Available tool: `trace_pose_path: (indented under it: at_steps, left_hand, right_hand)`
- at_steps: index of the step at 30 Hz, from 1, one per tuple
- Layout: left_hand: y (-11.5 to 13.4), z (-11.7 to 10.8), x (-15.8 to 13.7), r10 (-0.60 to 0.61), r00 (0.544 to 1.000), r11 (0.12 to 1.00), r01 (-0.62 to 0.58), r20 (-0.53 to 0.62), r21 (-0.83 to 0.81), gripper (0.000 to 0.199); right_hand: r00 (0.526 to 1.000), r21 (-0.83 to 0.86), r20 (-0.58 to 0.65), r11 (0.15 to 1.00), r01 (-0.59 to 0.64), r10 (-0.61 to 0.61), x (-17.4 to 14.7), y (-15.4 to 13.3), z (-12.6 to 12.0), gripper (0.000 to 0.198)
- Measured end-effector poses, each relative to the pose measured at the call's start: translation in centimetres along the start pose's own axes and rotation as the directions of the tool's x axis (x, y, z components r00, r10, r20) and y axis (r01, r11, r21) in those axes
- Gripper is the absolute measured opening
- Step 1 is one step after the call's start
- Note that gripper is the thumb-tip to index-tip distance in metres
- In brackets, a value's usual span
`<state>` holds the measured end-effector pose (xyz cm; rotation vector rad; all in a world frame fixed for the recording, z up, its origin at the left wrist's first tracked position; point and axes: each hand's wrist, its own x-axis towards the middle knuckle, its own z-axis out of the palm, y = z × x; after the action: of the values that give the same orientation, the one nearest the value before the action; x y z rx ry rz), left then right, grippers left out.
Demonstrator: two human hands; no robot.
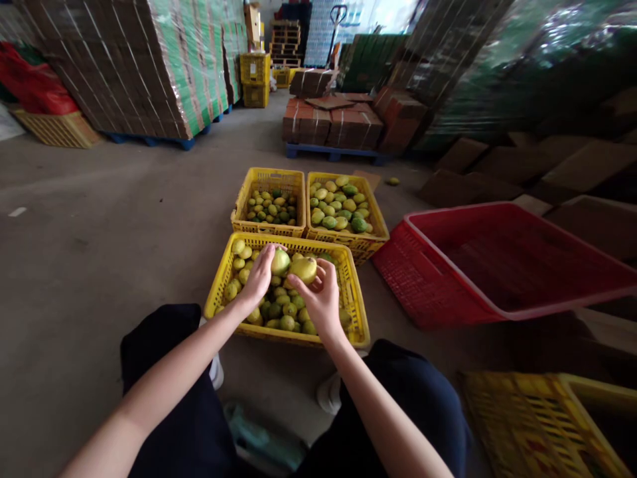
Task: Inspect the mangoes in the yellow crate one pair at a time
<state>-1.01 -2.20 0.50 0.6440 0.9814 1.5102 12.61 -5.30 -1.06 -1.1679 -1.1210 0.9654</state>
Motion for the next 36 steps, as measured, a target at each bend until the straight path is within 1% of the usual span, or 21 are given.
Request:
trace_pose_path:
  at_steps: [1,2,3,5,6,8,10,13,16,20,23,25,31,34,36]
  left_hand:
    - [0.2,0.2,-0.2,0.056,0.998,0.995,-0.058,0.024,0.075,0.016]
    - [0.4,0.3,-0.4,0.109,0.993,0.983,-0.113,0.040,0.144,0.021]
    - [0.4,0.4,-0.5,0.151,0.988,0.971,-0.157,0.042,0.180,0.025]
    - [0.4,0.4,-0.5,0.178,0.984,0.971,-0.176,0.002,0.160,0.030]
    - [0.3,0.4,-0.4,0.169,0.985,0.978,-0.164,-0.024,0.131,0.031]
    - [0.1,0.4,-0.3,0.136,0.989,0.988,-0.131,-0.059,0.077,0.031]
    - [0.1,0.5,-0.2,0.121,0.990,0.992,-0.118,-0.072,0.046,0.031]
    - [0.6,0.8,-0.1,0.099,0.993,0.995,-0.100,-0.070,-0.010,0.028]
    - [1.1,1.0,0.1,0.042,0.997,0.997,-0.046,-0.066,-0.063,0.025]
    - [1.2,0.6,0.6,-0.058,0.995,0.991,0.048,-0.082,-0.125,0.023]
    - [1.1,0.0,0.8,-0.202,0.974,0.965,0.180,-0.102,-0.192,0.021]
    - [1.0,-0.4,0.9,-0.266,0.957,0.945,0.237,-0.112,-0.224,0.018]
    - [1.5,-0.6,0.9,-0.320,0.940,0.933,0.290,-0.120,-0.213,0.007]
    - [1.6,-0.5,1.1,-0.369,0.917,0.917,0.334,-0.153,-0.216,0.004]
    - [1.5,-0.5,1.2,-0.387,0.909,0.911,0.349,-0.157,-0.222,0.003]
  right_hand:
    - [0.995,-0.070,0.003,0.993,0.098,-0.098,-0.1,-0.1,0.0,0.053]
    - [0.982,-0.146,0.009,0.971,0.189,-0.190,-0.2,-0.2,0.0,0.049]
    - [0.962,-0.222,0.021,0.937,0.270,-0.272,-0.3,-0.3,0.0,0.045]
    - [0.918,-0.344,0.057,0.856,0.386,-0.392,-0.5,-0.7,-0.1,0.040]
    - [0.901,-0.375,0.075,0.825,0.423,-0.427,-0.5,-0.9,-0.1,0.039]
    - [0.884,-0.393,0.093,0.799,0.456,-0.459,-0.6,-1.0,-0.1,0.040]
    - [0.888,-0.377,0.085,0.810,0.449,-0.452,-0.6,-0.9,-0.1,0.040]
    - [0.919,-0.308,0.054,0.869,0.387,-0.390,-0.5,-0.5,0.2,0.041]
    - [0.950,-0.234,0.037,0.922,0.310,-0.310,-0.5,-0.2,0.4,0.043]
    - [0.969,-0.186,0.039,0.950,0.249,-0.246,-0.6,-0.2,0.5,0.043]
    - [0.977,-0.158,0.063,0.965,0.211,-0.203,-0.5,-0.1,0.6,0.045]
    - [0.983,-0.130,0.071,0.976,0.177,-0.169,-0.3,0.1,0.7,0.046]
    - [0.996,-0.026,0.055,0.997,0.066,-0.065,0.2,0.6,0.7,0.047]
    - [0.996,-0.020,0.078,0.999,0.043,-0.041,0.3,0.6,0.5,0.048]
    - [0.995,-0.024,0.089,0.999,0.045,-0.043,0.4,0.6,0.5,0.049]
